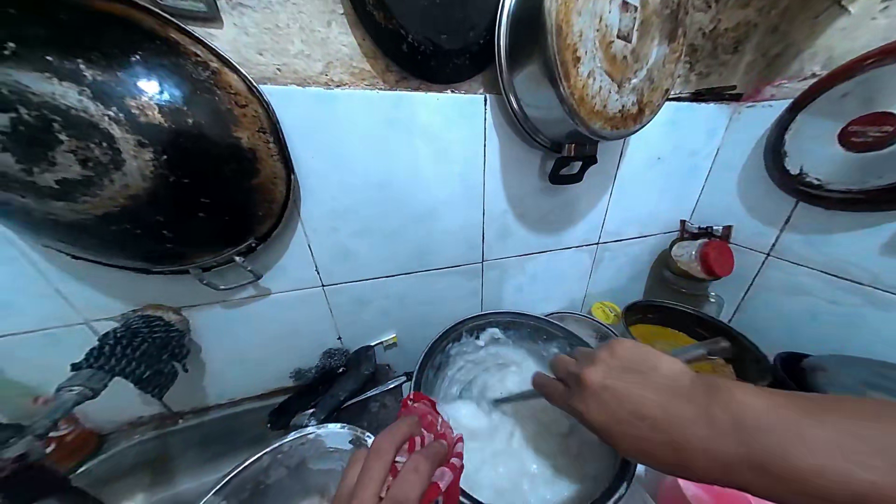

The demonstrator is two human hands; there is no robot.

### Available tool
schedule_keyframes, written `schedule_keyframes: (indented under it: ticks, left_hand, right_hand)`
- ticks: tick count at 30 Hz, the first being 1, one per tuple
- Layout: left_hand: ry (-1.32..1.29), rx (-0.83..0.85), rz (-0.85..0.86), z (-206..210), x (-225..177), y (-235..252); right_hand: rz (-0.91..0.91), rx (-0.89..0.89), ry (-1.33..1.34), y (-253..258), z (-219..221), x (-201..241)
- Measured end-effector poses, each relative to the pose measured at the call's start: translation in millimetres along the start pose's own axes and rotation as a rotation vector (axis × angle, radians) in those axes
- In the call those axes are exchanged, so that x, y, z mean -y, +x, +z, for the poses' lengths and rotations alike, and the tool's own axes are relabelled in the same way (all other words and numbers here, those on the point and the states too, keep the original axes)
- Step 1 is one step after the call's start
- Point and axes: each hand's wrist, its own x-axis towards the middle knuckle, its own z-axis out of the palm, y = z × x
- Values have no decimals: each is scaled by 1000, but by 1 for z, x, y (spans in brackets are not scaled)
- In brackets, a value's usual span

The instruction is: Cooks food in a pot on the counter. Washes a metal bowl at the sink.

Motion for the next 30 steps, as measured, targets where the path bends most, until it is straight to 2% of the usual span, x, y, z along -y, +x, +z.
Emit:
schedule_keyframes:
  ticks: [3,6,7,10,13,16,17,20,22,26,30]
  left_hand:
    - [-34,-1,-3,0,1,-1]
    - [-55,-2,-1,0,2,0]
    - [-58,-3,2,0,3,1]
    - [-43,-10,28,-1,4,3]
    - [-34,9,58,-6,6,5]
    - [-33,26,57,-9,6,6]
    - [-43,20,62,-8,7,6]
    - [-63,-13,72,-3,10,4]
    - [-52,-35,70,0,10,3]
    - [21,8,41,-4,2,1]
    - [40,19,32,-3,-1,0]
  right_hand:
    - [-4,37,-15,-49,-38,-11]
    - [77,311,24,-69,-76,-14]
    - [85,376,23,-65,-70,-14]
    - [99,371,-4,-34,-25,-16]
    - [169,290,-42,6,-16,-24]
    - [183,194,-163,19,-37,-23]
    - [164,104,-240,15,-44,-19]
    - [7,-397,-524,3,-41,-9]
    - [-89,-518,-601,15,-36,-2]
    - [-188,-225,-706,42,-13,-3]
    - [-90,304,-426,18,-31,-7]
